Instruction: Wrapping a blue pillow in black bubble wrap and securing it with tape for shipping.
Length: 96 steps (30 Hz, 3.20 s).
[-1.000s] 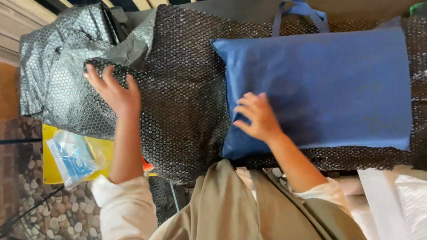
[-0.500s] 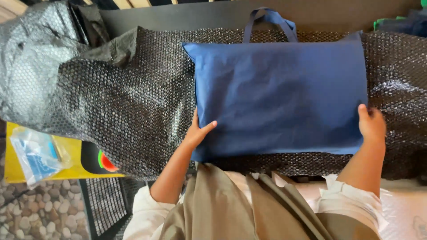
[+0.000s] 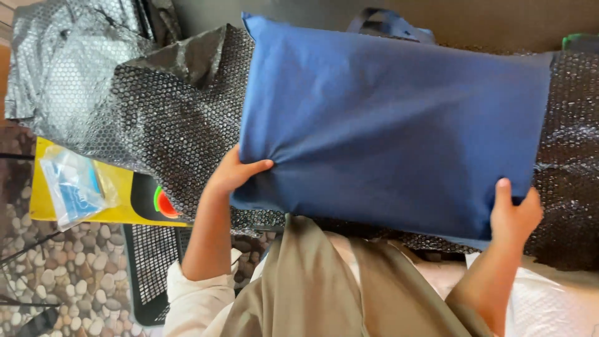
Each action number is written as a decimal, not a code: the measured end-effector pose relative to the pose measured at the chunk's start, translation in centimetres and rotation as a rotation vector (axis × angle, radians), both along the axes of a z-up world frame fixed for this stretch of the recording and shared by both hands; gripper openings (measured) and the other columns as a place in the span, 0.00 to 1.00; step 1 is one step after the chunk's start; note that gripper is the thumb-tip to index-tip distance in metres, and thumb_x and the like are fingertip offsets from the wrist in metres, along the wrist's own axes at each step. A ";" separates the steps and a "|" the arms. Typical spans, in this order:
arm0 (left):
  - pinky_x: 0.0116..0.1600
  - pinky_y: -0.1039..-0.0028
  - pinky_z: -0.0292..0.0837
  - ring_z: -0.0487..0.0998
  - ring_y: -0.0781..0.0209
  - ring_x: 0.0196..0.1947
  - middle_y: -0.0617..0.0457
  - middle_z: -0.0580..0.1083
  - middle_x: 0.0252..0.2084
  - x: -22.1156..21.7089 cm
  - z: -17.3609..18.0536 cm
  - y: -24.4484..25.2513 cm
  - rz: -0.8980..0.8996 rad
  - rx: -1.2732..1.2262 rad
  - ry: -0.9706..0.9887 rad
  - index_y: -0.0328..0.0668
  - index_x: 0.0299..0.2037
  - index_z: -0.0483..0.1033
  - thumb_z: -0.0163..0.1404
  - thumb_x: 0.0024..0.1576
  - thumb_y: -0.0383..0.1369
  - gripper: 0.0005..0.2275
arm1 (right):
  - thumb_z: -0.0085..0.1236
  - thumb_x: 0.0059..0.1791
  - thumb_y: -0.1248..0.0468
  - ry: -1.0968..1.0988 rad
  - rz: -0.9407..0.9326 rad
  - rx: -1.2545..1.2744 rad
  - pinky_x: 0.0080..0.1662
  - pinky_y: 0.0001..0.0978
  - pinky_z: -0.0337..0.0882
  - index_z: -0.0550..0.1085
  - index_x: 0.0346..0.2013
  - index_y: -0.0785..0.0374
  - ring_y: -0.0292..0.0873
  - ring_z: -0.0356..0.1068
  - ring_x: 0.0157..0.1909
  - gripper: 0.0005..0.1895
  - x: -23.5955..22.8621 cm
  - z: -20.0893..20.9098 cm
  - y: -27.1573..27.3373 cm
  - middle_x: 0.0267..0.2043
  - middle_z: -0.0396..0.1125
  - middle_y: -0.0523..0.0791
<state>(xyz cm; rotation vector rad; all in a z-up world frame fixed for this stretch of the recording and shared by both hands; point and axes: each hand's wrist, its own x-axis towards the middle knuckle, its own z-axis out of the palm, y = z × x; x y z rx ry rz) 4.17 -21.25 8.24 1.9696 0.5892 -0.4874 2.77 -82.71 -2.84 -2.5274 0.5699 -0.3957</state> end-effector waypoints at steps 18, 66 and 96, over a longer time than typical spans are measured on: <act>0.60 0.43 0.59 0.66 0.28 0.60 0.27 0.69 0.57 -10.6 -18.9 22.8 0.511 0.849 -0.333 0.29 0.62 0.66 0.58 0.49 0.62 0.43 | 0.66 0.46 0.71 -0.261 0.264 0.020 0.53 0.49 0.67 0.67 0.62 0.71 0.58 0.66 0.56 0.30 2.3 4.7 24.9 0.53 0.66 0.59; 0.49 0.55 0.77 0.77 0.40 0.52 0.41 0.68 0.60 -15.0 -6.3 -2.9 -0.546 -0.287 -0.373 0.42 0.63 0.68 0.51 0.59 0.27 0.20 | 0.62 0.47 0.44 -0.204 1.186 -0.251 0.64 0.75 0.48 0.70 0.64 0.49 0.66 0.50 0.73 0.33 10.9 6.2 44.9 0.72 0.56 0.55; 0.66 0.27 0.55 0.50 0.21 0.73 0.30 0.41 0.77 -11.3 -12.1 5.3 -0.251 0.075 -0.371 0.51 0.79 0.31 0.58 0.62 0.42 0.46 | 0.73 0.20 0.76 -0.037 1.175 -0.220 0.71 0.73 0.37 0.57 0.77 0.54 0.57 0.50 0.77 0.70 -3.7 -2.9 33.9 0.76 0.55 0.49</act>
